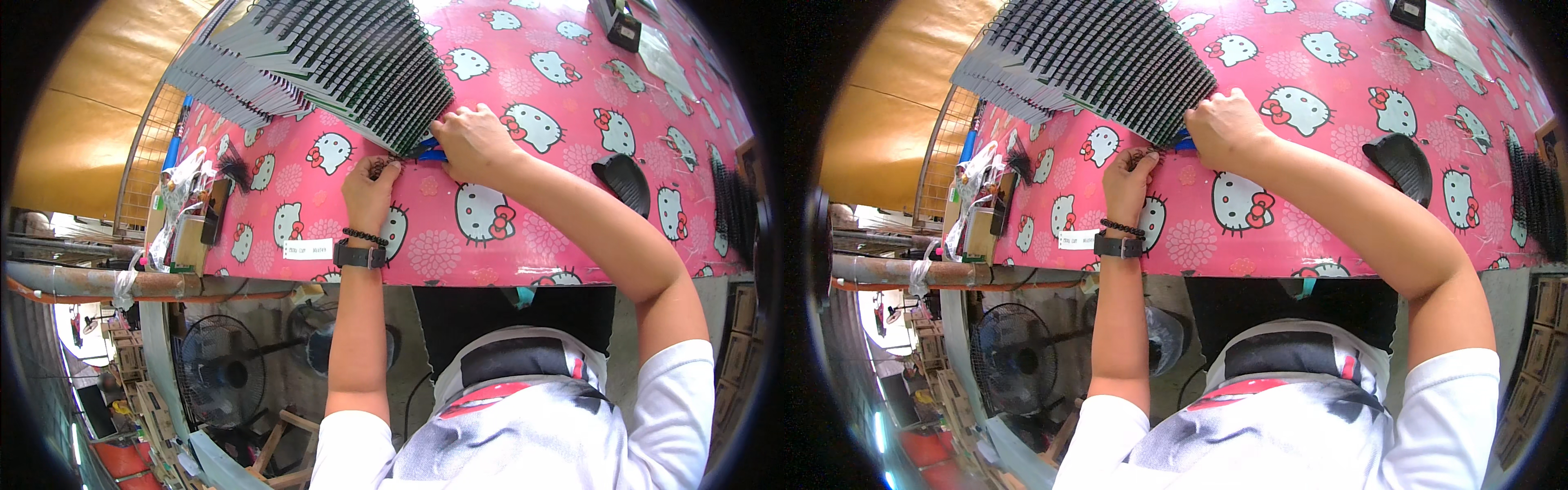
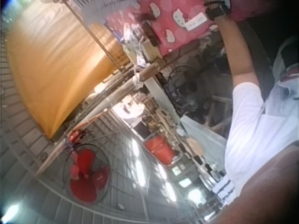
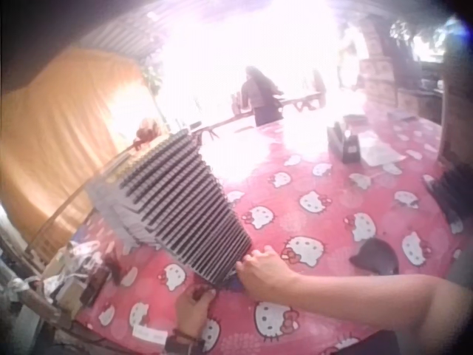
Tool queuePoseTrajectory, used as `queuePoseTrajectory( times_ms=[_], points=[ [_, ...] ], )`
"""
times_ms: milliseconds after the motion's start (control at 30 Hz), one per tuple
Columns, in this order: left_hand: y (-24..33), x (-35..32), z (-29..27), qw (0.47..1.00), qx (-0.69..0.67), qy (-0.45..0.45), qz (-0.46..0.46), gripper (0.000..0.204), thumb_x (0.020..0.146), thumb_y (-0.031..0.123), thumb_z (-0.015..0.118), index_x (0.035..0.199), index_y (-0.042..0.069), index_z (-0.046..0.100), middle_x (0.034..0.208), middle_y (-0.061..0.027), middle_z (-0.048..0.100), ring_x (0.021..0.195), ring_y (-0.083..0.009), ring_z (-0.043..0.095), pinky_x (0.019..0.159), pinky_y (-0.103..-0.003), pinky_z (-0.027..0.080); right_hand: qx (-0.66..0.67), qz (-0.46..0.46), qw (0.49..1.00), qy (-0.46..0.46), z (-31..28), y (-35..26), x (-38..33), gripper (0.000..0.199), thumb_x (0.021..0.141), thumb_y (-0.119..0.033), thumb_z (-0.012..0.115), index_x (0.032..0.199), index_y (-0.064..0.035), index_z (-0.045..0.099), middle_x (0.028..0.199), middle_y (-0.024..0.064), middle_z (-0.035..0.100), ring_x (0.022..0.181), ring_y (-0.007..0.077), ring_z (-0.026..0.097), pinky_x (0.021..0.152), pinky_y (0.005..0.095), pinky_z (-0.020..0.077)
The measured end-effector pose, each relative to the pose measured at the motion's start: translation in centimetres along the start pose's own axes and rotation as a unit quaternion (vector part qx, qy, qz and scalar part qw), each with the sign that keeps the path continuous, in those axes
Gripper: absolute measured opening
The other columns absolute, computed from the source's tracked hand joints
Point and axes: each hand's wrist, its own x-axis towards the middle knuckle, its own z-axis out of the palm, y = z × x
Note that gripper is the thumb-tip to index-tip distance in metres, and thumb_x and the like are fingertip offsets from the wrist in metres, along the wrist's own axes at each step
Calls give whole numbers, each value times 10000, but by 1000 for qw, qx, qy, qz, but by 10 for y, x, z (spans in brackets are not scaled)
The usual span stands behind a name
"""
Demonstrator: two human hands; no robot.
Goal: The person uses blue scissors to trim the spiral-bound edges of stacked notebooks on a pink Hello Kitty tablecloth. After trimming several stacks, the person retrieves a yellow notebook from a cardboard box and places it on the table.
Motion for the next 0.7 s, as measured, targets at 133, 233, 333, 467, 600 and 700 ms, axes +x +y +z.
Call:
queuePoseTrajectory(
  times_ms=[133, 233, 333, 467, 600, 700],
  points=[
    [0, -3, -2, 999, 37, 5, 28, 267, 761, 216, 690, 871, -26, 657, 779, -102, 675, 690, -159, 622, 650, -287, 480, 25, 34, 988, -146, -20, -6, 5, 374, 673, -222, 696, 987, -43, 599, 952, 116, 627, 966, 253, 589, 846, 400, 440],
    [-2, -4, 2, 996, 55, 8, 67, 279, 780, 232, 669, 880, -28, 654, 790, -133, 670, 702, -203, 632, 658, -309, 480, -11, 11, 998, -56, -12, -5, 0, 359, 677, -223, 693, 973, -42, 599, 955, 116, 627, 968, 249, 589, 837, 398, 439],
    [-1, -2, 2, 995, 70, 6, 74, 285, 798, 241, 645, 883, -30, 649, 798, -154, 662, 711, -245, 632, 668, -332, 479, -20, 10, 999, -34, -9, -6, -2, 346, 680, -223, 690, 964, -46, 601, 951, 112, 628, 969, 242, 590, 827, 399, 438],
    [-2, -2, 4, 992, 82, 13, 90, 279, 804, 238, 632, 880, -30, 647, 797, -158, 656, 713, -265, 626, 672, -341, 476, -18, 16, 997, -67, -13, -4, -2, 329, 689, -213, 678, 966, -49, 606, 905, 104, 634, 927, 246, 604, 806, 380, 445],
    [-4, -2, 5, 992, 80, 17, 97, 279, 800, 241, 637, 872, -29, 648, 786, -153, 656, 705, -257, 626, 666, -337, 476, 11, 9, 999, -53, -9, -3, 0, 252, 667, -147, 652, 891, -33, 626, 761, 122, 645, 776, 286, 641, 718, 382, 491],
    [-3, -2, 4, 994, 77, 14, 77, 275, 793, 238, 644, 860, -28, 650, 767, -144, 656, 694, -245, 627, 661, -329, 477, 50, 18, 997, -63, -11, -2, -2, 169, 661, -109, 625, 809, -30, 647, 711, 144, 651, 716, 303, 657, 672, 388, 516]
  ],
)
